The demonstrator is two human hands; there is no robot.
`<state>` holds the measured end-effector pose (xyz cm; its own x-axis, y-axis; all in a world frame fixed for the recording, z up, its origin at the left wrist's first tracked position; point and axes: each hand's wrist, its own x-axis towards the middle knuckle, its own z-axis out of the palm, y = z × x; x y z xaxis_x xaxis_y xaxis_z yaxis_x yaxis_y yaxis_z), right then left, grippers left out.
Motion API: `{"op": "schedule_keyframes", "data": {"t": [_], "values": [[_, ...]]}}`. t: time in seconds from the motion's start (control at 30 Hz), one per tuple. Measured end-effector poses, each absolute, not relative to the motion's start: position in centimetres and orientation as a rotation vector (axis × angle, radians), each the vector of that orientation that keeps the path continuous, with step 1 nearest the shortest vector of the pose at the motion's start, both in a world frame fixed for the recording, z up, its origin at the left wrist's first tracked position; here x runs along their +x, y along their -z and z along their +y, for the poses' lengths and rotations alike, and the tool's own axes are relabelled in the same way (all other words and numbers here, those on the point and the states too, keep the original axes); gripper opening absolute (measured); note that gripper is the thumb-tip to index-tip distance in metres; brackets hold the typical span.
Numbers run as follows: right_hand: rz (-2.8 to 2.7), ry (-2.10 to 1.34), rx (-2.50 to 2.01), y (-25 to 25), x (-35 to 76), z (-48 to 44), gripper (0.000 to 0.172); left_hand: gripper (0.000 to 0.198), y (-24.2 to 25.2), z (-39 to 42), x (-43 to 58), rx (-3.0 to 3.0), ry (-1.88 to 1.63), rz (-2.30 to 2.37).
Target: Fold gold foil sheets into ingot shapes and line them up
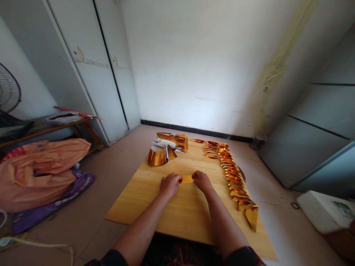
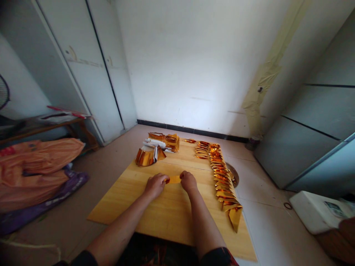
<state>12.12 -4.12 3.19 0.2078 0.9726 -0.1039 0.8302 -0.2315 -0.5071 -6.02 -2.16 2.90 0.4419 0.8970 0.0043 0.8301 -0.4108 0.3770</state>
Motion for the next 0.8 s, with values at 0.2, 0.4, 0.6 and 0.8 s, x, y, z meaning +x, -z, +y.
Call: {"op": "schedule_keyframes", "data": {"t": [0.2,0.4,0.6,0.8], "values": [[-1.682,-0.506,-2.204,-2.7,12.1,-4.1,0.035,0.036,-2.5,-2.0,-6.3,2.364,-0.318,1.490],[-1.719,-0.466,-2.228,-2.3,12.1,-4.3,0.036,0.042,-2.6,-1.7,-6.3,2.338,-0.281,1.536],[-1.678,-0.413,-2.144,-2.1,12.1,-5.3,0.026,0.036,-2.5,-2.0,-6.3,2.319,-0.333,1.533],[-1.654,-0.468,-2.043,-2.5,12.0,-5.9,0.010,0.038,-2.2,-2.3,-6.3,2.361,-0.400,1.520]]}}
